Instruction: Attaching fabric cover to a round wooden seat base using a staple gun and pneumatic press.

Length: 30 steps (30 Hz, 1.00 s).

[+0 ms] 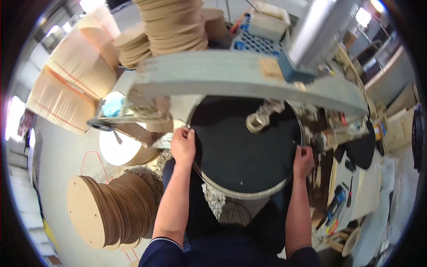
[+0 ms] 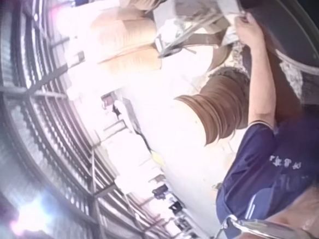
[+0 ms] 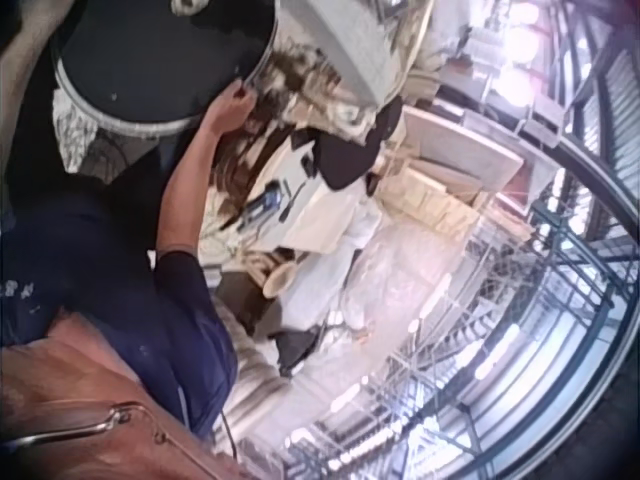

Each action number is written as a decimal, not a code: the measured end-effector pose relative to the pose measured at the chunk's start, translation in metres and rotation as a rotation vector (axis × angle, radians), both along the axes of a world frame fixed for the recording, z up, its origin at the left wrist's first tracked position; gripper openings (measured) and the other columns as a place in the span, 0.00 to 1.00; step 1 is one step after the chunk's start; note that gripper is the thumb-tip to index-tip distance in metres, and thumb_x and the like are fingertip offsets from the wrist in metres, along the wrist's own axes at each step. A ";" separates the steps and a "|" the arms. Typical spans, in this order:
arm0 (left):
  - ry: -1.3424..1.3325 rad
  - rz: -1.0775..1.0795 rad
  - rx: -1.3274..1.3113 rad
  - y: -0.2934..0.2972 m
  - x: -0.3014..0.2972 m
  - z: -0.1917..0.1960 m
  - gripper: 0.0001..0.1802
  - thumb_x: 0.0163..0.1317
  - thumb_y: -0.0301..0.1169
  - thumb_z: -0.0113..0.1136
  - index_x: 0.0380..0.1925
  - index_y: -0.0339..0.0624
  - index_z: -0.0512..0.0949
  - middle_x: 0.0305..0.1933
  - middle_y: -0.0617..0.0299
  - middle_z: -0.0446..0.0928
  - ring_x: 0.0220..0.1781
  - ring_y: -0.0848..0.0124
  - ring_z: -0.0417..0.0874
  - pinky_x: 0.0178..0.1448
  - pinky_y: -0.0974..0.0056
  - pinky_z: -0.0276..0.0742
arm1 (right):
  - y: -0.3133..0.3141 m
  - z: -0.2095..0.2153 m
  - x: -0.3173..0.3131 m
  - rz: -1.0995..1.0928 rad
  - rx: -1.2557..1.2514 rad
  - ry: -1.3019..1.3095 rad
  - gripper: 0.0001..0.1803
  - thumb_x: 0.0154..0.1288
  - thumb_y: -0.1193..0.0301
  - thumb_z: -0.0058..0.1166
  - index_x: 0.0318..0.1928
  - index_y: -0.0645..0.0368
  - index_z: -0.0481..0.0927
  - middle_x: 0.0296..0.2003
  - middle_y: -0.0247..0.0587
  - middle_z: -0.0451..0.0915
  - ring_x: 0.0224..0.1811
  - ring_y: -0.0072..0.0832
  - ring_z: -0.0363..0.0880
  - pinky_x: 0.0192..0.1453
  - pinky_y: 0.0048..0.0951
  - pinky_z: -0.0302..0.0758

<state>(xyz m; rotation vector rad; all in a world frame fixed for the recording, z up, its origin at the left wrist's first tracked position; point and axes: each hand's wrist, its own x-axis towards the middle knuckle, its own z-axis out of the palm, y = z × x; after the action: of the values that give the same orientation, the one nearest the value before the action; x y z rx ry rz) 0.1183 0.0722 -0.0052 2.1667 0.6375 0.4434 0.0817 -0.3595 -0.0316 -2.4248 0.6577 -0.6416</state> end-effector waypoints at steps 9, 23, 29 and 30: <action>-0.025 -0.036 0.275 0.016 0.008 -0.022 0.25 0.71 0.44 0.71 0.59 0.39 0.83 0.57 0.45 0.79 0.57 0.44 0.84 0.64 0.47 0.80 | 0.005 -0.006 0.010 -0.006 -0.018 0.078 0.26 0.81 0.49 0.55 0.62 0.57 0.76 0.58 0.52 0.79 0.60 0.56 0.81 0.62 0.53 0.80; 0.143 -0.166 0.183 0.018 0.005 -0.031 0.30 0.84 0.52 0.48 0.71 0.41 0.73 0.58 0.32 0.85 0.61 0.32 0.83 0.64 0.39 0.79 | 0.003 -0.015 0.002 0.051 0.032 0.128 0.22 0.83 0.51 0.51 0.58 0.56 0.75 0.55 0.58 0.78 0.57 0.65 0.80 0.58 0.62 0.79; 0.039 -0.169 0.064 0.029 0.004 -0.042 0.31 0.84 0.51 0.49 0.71 0.37 0.74 0.64 0.35 0.82 0.67 0.38 0.82 0.70 0.47 0.77 | 0.011 -0.001 0.004 0.044 0.212 0.163 0.24 0.83 0.50 0.50 0.61 0.57 0.76 0.59 0.58 0.77 0.62 0.64 0.78 0.65 0.59 0.76; 0.044 -0.183 0.054 0.028 0.003 -0.044 0.31 0.84 0.51 0.49 0.71 0.37 0.74 0.64 0.35 0.82 0.67 0.38 0.82 0.70 0.47 0.76 | 0.010 -0.001 0.003 0.047 0.197 0.138 0.24 0.83 0.50 0.50 0.61 0.57 0.76 0.59 0.58 0.77 0.62 0.64 0.78 0.65 0.60 0.76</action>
<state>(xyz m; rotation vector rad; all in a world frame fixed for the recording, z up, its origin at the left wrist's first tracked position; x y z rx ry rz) 0.1216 0.1004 -0.0490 2.2676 0.4504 0.3197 0.0844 -0.3497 -0.0327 -2.3074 0.6833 -0.3738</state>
